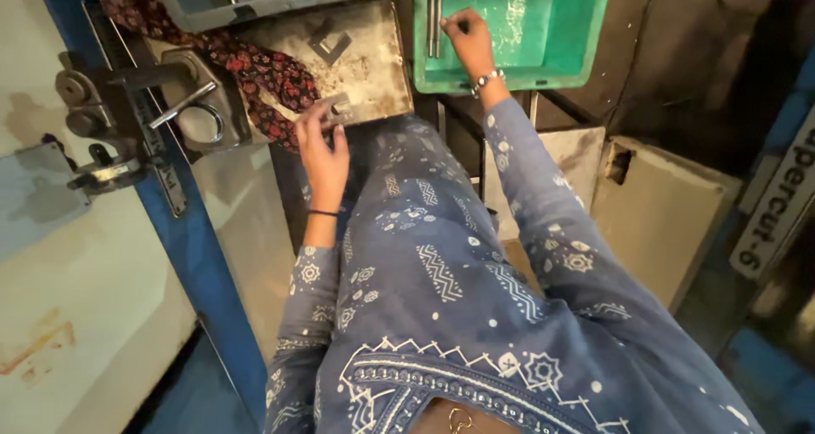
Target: The person opens the door of a metal processing machine, inserts a metal rod into the machine, and closes the door. The person repeats this process several times, handling the metal rods one at a time and placing them into a green bin after processing.
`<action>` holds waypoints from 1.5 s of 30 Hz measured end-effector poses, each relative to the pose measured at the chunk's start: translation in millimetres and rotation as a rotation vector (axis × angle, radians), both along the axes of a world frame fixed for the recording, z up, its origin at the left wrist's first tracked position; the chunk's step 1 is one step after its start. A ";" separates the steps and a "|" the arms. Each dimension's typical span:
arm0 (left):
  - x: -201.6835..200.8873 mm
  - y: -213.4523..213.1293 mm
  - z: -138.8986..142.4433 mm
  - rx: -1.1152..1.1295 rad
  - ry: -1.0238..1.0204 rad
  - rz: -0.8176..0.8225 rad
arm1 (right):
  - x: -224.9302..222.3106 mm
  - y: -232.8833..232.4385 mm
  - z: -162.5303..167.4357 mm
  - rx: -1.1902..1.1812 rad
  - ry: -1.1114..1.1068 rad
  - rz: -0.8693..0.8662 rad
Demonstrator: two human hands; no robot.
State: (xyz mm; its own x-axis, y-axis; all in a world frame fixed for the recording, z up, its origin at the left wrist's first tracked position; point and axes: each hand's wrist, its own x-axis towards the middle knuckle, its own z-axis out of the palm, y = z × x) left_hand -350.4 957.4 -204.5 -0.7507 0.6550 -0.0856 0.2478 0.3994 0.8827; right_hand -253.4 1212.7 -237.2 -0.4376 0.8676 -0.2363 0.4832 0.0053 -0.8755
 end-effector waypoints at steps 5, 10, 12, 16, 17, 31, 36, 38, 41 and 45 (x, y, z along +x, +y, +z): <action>27.9 -41.6 4.6 -0.025 0.045 -0.166 | 71.4 -63.5 29.7 0.111 0.367 -0.021; 69.8 -104.3 0.9 0.036 0.078 -0.391 | 171.7 -196.8 20.1 0.091 0.334 0.093; 88.2 -136.2 -6.5 0.066 0.041 -0.451 | 204.1 -256.6 10.1 -0.158 0.346 0.012; 132.1 -200.7 -22.8 0.034 0.003 -0.524 | 269.9 -380.9 -1.8 -0.616 0.498 -0.338; 142.4 -215.6 -28.3 -0.056 -0.025 -0.543 | 283.2 -404.9 -2.8 -0.643 0.533 -0.377; 344.2 -271.1 -88.1 -0.110 -0.046 -1.534 | 456.6 -654.4 -39.7 -0.138 0.797 -0.988; 479.9 -282.3 -94.1 0.001 -0.026 -1.794 | 535.0 -785.6 -45.2 -0.015 0.960 -1.294; 540.1 -308.4 -94.4 0.074 0.010 -1.755 | 574.0 -827.4 -41.4 0.028 1.006 -1.376; 621.3 -363.8 -95.8 0.113 -0.116 -1.715 | 623.6 -885.1 -34.2 0.205 1.093 -1.387; 722.1 -442.8 -89.5 0.005 -0.190 -2.163 | 681.4 -950.0 -15.0 0.166 0.952 -1.584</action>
State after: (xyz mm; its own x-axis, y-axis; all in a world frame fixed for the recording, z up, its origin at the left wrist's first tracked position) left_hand 371.7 514.5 -294.0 0.9688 0.2435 -0.0453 0.1210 -0.3058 0.9444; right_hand 428.0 262.7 -252.2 0.7869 0.5346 -0.3082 -0.4718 0.1994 -0.8589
